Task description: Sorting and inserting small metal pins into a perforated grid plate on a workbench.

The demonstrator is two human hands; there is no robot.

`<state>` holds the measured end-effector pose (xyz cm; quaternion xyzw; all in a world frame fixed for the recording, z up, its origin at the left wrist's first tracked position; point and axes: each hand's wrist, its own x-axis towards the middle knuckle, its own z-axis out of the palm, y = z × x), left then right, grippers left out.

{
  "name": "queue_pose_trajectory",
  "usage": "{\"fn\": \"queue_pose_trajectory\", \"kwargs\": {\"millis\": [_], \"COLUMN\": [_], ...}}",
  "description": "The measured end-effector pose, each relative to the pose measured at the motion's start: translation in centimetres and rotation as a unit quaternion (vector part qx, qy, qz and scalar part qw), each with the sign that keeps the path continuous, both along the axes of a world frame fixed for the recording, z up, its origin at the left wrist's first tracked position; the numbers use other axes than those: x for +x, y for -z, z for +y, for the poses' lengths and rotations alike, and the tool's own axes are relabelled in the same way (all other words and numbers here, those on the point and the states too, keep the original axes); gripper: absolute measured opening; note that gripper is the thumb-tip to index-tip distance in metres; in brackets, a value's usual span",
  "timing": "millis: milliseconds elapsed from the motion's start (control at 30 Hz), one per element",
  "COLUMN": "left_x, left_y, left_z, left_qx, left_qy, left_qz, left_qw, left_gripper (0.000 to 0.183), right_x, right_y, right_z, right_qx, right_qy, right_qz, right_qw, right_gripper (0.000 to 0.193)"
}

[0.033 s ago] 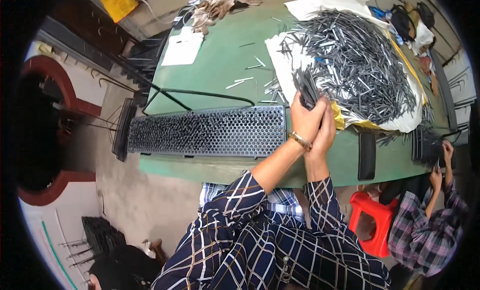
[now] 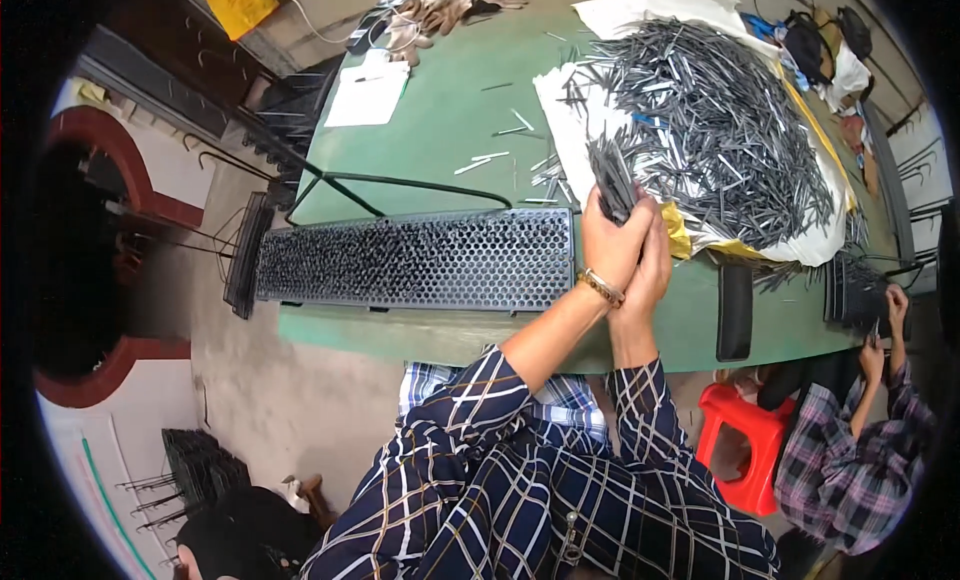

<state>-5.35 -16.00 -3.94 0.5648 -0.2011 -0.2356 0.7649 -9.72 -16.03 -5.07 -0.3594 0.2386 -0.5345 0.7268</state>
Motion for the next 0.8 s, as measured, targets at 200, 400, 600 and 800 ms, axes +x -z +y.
{"fn": "queue_pose_trajectory", "kwargs": {"millis": [200, 400, 600, 800], "left_x": [-0.5, 0.1, -0.1, 1.4], "left_y": [0.4, 1.3, 3.7, 3.7], "left_z": [3.7, 7.5, 11.1, 16.8], "left_qx": [-0.02, -0.069, -0.115, -0.109], "left_qy": [-0.017, 0.043, 0.054, 0.106], "left_qz": [0.112, 0.219, 0.302, 0.377], "left_qw": [0.993, 0.972, 0.945, 0.914], "left_gripper": [0.025, 0.026, 0.019, 0.018], "right_x": [-0.3, -0.7, -1.7, -2.0], "right_y": [0.8, 1.5, 1.5, 0.2], "right_z": [3.4, 5.6, 7.9, 12.0], "right_qx": [-0.007, -0.242, -0.429, -0.507], "right_qy": [-0.026, 0.025, 0.053, 0.007], "right_qz": [0.006, 0.195, 0.383, 0.398], "right_qw": [1.0, 0.95, 0.817, 0.765], "right_gripper": [0.036, 0.035, 0.036, 0.036]}}
